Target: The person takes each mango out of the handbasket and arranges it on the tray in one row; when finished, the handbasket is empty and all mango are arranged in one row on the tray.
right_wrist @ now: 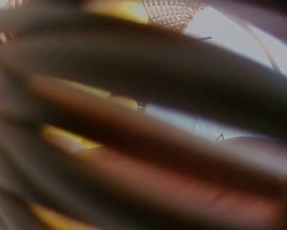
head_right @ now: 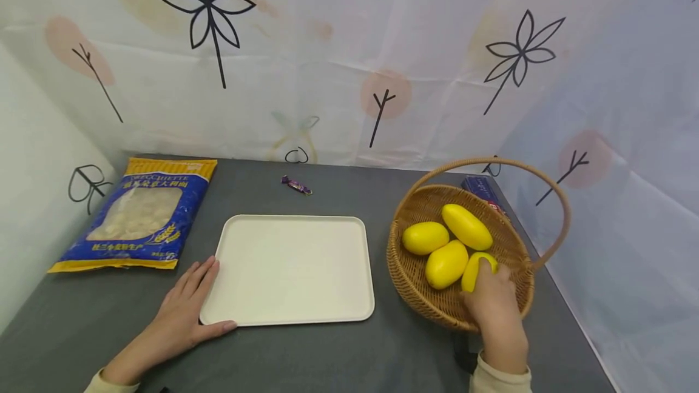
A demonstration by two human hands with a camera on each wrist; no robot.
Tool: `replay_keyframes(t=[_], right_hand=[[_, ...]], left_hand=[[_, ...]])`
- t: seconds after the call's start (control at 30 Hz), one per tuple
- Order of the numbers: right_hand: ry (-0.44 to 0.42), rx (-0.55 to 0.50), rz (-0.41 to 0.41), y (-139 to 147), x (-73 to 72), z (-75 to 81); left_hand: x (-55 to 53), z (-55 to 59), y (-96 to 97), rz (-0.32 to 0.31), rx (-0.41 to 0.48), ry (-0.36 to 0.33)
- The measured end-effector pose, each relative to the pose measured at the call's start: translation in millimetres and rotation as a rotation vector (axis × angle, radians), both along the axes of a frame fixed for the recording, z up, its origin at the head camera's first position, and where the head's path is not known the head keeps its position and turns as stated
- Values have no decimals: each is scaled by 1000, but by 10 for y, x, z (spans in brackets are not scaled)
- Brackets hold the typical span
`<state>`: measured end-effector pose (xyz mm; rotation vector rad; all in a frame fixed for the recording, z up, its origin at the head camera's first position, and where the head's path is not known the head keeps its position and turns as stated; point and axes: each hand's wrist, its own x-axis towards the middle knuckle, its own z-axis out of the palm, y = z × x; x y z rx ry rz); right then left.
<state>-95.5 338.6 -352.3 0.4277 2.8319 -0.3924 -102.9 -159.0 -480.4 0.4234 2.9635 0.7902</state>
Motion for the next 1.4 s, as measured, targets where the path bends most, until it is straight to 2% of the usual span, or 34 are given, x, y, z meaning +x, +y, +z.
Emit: replay_keyframes(t=[0.33, 0.87, 1.4], right_hand=[[-3, -25, -16, -9, -6, 36], [25, -1, 13, 6, 7, 23], [65, 67, 94, -2, 57, 88]], left_hand=[[-13, -5, -9, -1, 1, 2], [-16, -21, -5, 0, -7, -5], [-15, 19, -6, 5, -5, -26]])
